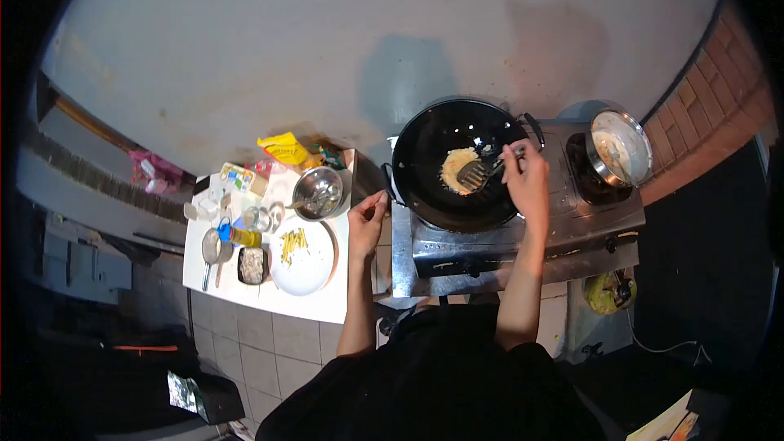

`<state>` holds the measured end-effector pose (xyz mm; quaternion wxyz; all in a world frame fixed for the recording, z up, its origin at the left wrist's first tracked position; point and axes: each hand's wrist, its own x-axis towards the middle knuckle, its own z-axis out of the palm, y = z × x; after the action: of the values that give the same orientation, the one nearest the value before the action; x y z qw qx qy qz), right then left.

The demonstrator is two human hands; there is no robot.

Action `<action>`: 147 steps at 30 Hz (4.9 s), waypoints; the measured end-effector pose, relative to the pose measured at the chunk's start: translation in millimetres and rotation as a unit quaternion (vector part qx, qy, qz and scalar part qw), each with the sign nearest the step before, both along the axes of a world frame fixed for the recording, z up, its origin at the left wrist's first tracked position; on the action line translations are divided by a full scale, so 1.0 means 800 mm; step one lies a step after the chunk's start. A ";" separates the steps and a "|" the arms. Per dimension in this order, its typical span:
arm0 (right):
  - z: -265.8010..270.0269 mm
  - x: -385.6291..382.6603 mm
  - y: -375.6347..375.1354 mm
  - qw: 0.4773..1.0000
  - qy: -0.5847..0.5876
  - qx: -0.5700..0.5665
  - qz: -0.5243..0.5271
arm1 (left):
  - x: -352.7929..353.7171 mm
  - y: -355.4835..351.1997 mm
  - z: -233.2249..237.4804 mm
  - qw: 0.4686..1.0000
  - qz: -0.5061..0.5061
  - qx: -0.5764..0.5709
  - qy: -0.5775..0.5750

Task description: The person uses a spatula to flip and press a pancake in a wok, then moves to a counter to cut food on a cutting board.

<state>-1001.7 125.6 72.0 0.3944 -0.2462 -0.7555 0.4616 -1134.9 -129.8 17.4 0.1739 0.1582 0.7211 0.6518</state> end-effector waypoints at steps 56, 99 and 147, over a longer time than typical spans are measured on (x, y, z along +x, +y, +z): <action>-0.076 0.230 0.026 0.944 -0.259 0.168 -0.113 | -0.039 0.010 -0.019 0.999 -0.020 -0.026 0.018; 0.018 0.020 0.073 0.838 -0.287 0.464 -0.033 | -0.021 0.032 -0.034 0.994 0.051 0.051 0.077; 0.113 0.189 0.008 0.831 -0.368 0.410 -0.073 | -0.028 0.026 -0.032 0.998 0.016 0.051 -0.016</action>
<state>-850.4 132.1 162.1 0.1848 -0.2682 -0.9444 -0.0456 -1157.4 -109.0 -8.5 0.1668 0.1446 0.6866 0.6927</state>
